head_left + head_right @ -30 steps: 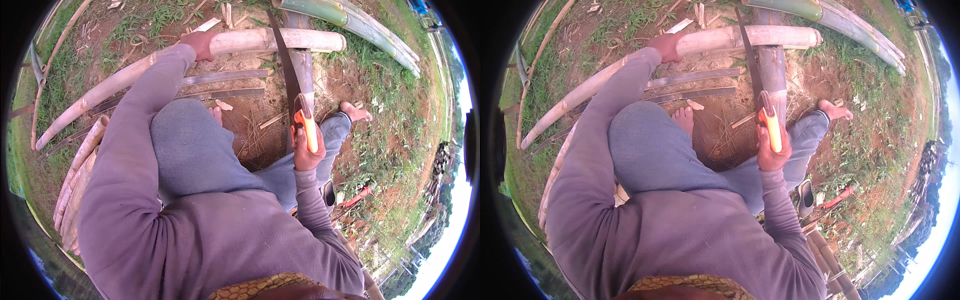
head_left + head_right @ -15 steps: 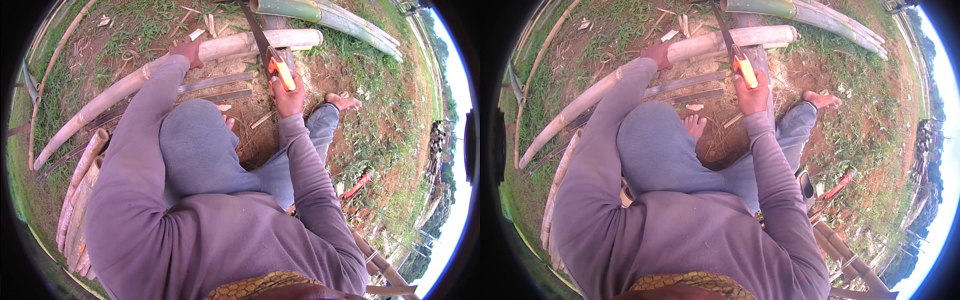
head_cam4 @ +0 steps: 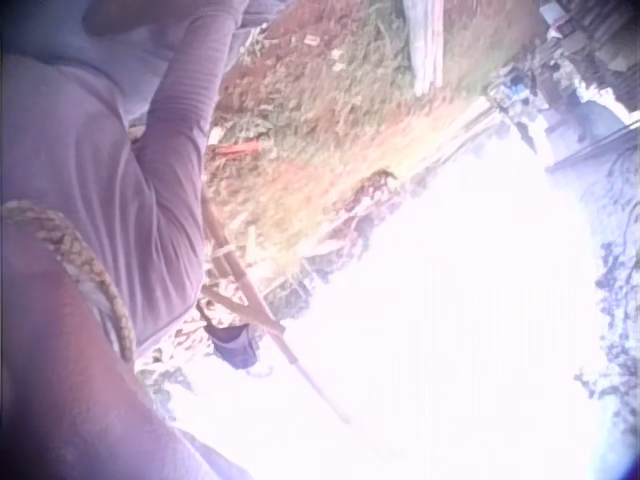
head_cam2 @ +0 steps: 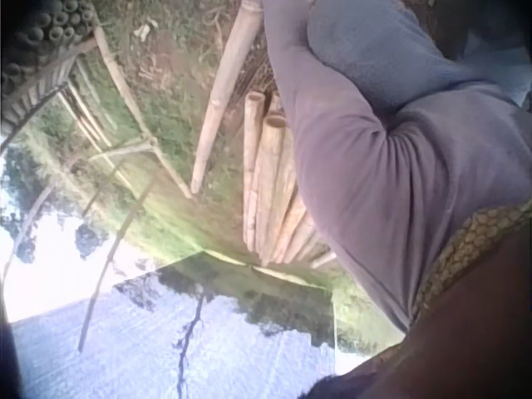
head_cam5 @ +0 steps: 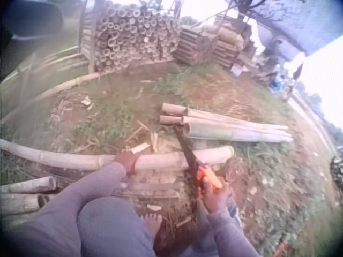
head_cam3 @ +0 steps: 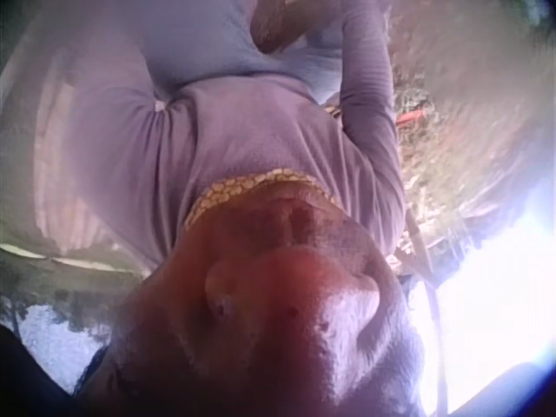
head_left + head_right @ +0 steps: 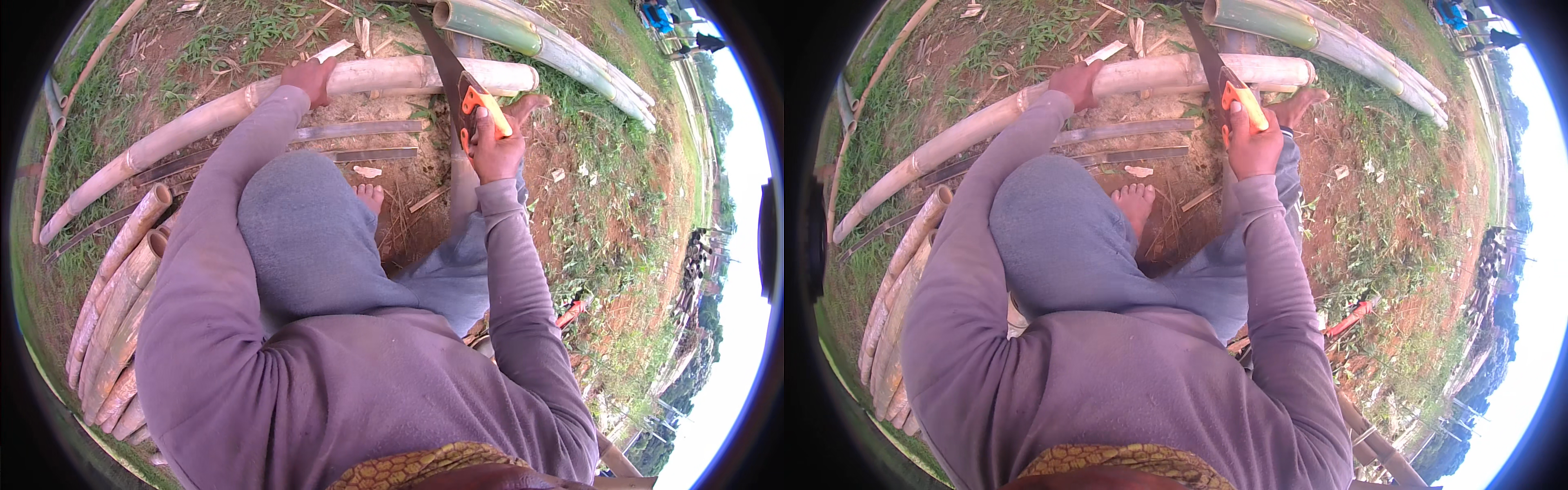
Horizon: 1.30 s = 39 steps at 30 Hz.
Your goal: The person sits on the ground and uses a hand saw to cut long bamboo poles into shorter sections. They position each pole between their legs, saw through it, and then move the cut pieces aside to continue with the next pole.
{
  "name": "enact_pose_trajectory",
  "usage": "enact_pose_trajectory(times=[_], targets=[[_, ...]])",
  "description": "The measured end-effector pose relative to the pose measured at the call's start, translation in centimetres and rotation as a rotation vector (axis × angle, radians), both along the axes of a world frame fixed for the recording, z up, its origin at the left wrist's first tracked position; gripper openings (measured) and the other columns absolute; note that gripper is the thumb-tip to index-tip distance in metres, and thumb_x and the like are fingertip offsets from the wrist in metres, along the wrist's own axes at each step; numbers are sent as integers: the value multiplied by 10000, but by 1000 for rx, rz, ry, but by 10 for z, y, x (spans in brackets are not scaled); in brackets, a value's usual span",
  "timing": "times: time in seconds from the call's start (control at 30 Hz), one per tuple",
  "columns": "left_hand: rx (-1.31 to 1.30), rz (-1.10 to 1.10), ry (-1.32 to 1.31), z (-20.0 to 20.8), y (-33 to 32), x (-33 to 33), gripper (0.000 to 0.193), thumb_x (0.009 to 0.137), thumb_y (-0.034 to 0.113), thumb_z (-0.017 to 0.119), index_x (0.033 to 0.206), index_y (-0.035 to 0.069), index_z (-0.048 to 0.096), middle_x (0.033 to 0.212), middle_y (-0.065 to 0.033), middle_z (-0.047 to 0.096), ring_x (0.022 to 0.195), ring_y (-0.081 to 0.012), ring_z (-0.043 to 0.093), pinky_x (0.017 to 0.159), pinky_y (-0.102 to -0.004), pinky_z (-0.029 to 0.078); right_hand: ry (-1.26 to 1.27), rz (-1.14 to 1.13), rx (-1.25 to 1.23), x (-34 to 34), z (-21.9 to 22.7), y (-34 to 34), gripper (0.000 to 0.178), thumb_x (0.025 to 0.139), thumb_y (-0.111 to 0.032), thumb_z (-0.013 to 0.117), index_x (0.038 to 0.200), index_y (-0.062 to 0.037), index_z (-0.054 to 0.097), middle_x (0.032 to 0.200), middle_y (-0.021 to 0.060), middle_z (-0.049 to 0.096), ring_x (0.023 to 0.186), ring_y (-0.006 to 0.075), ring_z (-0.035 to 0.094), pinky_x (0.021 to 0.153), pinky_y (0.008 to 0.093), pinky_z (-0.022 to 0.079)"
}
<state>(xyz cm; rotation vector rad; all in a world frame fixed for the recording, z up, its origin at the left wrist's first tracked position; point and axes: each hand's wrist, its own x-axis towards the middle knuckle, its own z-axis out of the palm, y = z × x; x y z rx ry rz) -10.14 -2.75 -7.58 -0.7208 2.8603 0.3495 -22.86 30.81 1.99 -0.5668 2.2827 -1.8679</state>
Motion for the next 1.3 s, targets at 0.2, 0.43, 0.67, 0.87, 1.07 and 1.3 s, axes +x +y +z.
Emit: enact_pose_trajectory(times=[0.2, 0.43, 0.67, 0.87, 1.07, 1.3], targets=[[-6, -38, 10, 7, 0, -3, 710, 799, 345, 888, 1391, 180, 534, 1218, -155, 709, 1162, -380, 699, 970, -540, 554, 36, -12, -12, 0, -19, 7, 212, 1026, -194, 764, 1034, 1, 680, 710, -19, 636, 579, 37, 570, 497, 219, 449], [-3, -43, 15, -4, -6, 3, 764, 795, 363, 872, 1450, 191, 520, 1222, -176, 700, 1094, -402, 717, 931, -531, 576, -36, -17, 103, 73, 26, 93, 189, 1040, -152, 732, 1088, 5, 639, 726, -5, 639, 567, 40, 560, 522, 202, 444], [-8, -60, -14, -1, -2, -4, 725, 819, 349, 869, 1437, 190, 525, 1193, -184, 711, 1085, -394, 726, 914, -519, 589, -85, -19, 2, 35, -9, 77, 161, 1042, -137, 721, 1068, 4, 648, 704, 4, 636, 574, 37, 581, 481, 200, 448], [-30, -66, 28, 7, 2, -3, 723, 810, 352, 865, 1425, 180, 524, 1224, -181, 701, 1106, -397, 720, 943, -531, 584, -14, -6, 9, -27, -20, -33, 167, 1020, -134, 762, 1052, 11, 687, 834, 10, 710, 656, 34, 616, 557, 198, 475], [6, -49, -19, 5, -8, 0, 676, 815, 353, 873, 1369, 161, 538, 1188, -190, 715, 1082, -377, 734, 898, -516, 597, -52, -8, 93, 85, 3, 139, 216, 1036, -154, 728, 1126, 28, 654, 739, 29, 668, 549, 55, 591, 495, 216, 477], [-4, -83, 24, 2, 2, -12, 674, 812, 364, 866, 1372, 167, 548, 1192, -176, 723, 1086, -384, 734, 913, -528, 599, 20, 7, -16, -29, -12, -49, 129, 1033, -122, 743, 1009, -14, 676, 791, -10, 665, 661, 17, 578, 565, 211, 468]])
